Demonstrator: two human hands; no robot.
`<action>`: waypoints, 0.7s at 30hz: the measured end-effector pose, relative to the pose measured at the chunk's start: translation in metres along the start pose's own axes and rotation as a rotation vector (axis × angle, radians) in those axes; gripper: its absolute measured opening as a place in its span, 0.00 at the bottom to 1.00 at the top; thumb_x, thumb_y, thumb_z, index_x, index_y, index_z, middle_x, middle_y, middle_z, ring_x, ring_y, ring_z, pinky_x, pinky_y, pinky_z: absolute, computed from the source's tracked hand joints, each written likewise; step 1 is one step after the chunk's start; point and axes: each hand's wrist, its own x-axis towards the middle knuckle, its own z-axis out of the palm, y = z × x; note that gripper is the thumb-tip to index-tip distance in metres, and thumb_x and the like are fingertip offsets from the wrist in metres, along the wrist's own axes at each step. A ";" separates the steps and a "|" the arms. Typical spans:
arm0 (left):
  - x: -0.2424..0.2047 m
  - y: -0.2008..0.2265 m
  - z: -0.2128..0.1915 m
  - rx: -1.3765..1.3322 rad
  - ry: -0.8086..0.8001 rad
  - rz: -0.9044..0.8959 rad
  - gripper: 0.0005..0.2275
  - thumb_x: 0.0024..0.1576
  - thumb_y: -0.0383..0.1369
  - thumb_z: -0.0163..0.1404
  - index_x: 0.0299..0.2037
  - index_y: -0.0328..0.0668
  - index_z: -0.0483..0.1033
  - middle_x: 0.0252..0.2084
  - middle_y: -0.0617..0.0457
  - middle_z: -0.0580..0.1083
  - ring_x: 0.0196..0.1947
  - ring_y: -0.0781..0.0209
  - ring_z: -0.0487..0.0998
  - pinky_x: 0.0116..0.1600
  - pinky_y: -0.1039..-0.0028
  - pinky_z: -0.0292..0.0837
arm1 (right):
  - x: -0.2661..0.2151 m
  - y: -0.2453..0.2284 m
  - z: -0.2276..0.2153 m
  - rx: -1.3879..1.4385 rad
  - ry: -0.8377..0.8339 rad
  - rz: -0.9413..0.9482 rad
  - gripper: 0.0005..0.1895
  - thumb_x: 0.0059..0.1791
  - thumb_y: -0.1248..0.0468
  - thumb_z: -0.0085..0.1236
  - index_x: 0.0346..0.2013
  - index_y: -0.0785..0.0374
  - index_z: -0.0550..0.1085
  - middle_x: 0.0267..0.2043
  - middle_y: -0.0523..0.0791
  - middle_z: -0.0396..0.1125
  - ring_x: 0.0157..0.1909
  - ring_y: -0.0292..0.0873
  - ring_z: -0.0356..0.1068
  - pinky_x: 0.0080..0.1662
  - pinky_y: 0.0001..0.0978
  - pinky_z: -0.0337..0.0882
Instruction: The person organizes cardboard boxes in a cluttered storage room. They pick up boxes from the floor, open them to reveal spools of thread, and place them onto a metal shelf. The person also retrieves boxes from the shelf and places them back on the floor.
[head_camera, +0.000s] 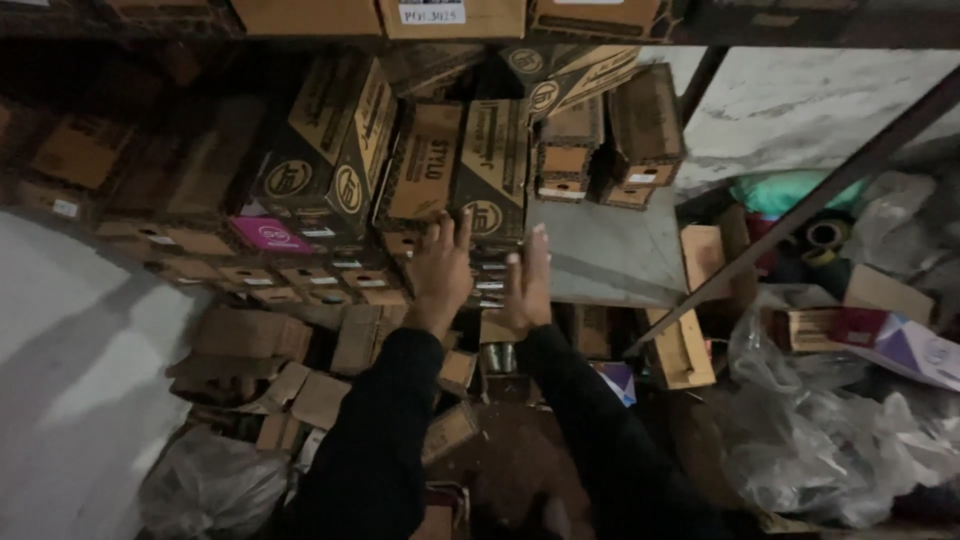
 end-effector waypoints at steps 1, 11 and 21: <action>0.001 -0.001 0.006 -0.003 0.002 0.005 0.35 0.63 0.35 0.55 0.79 0.52 0.48 0.73 0.39 0.59 0.70 0.46 0.62 0.68 0.53 0.63 | 0.000 0.010 -0.002 -0.004 0.005 0.000 0.35 0.63 0.46 0.26 0.79 0.60 0.37 0.82 0.53 0.31 0.81 0.61 0.27 0.77 0.60 0.27; -0.080 0.000 0.031 -0.180 0.212 0.088 0.35 0.64 0.42 0.53 0.77 0.33 0.51 0.77 0.34 0.52 0.75 0.39 0.54 0.73 0.44 0.51 | -0.068 -0.002 -0.073 -0.822 -0.081 -0.344 0.45 0.50 0.49 0.58 0.75 0.68 0.56 0.77 0.60 0.48 0.77 0.66 0.45 0.72 0.69 0.42; -0.161 0.076 -0.048 -0.301 -0.042 0.273 0.34 0.68 0.57 0.33 0.77 0.42 0.49 0.79 0.43 0.50 0.79 0.50 0.48 0.79 0.46 0.35 | -0.151 -0.018 -0.174 -1.152 0.156 -0.387 0.48 0.46 0.44 0.61 0.74 0.65 0.58 0.78 0.55 0.49 0.78 0.58 0.49 0.72 0.65 0.48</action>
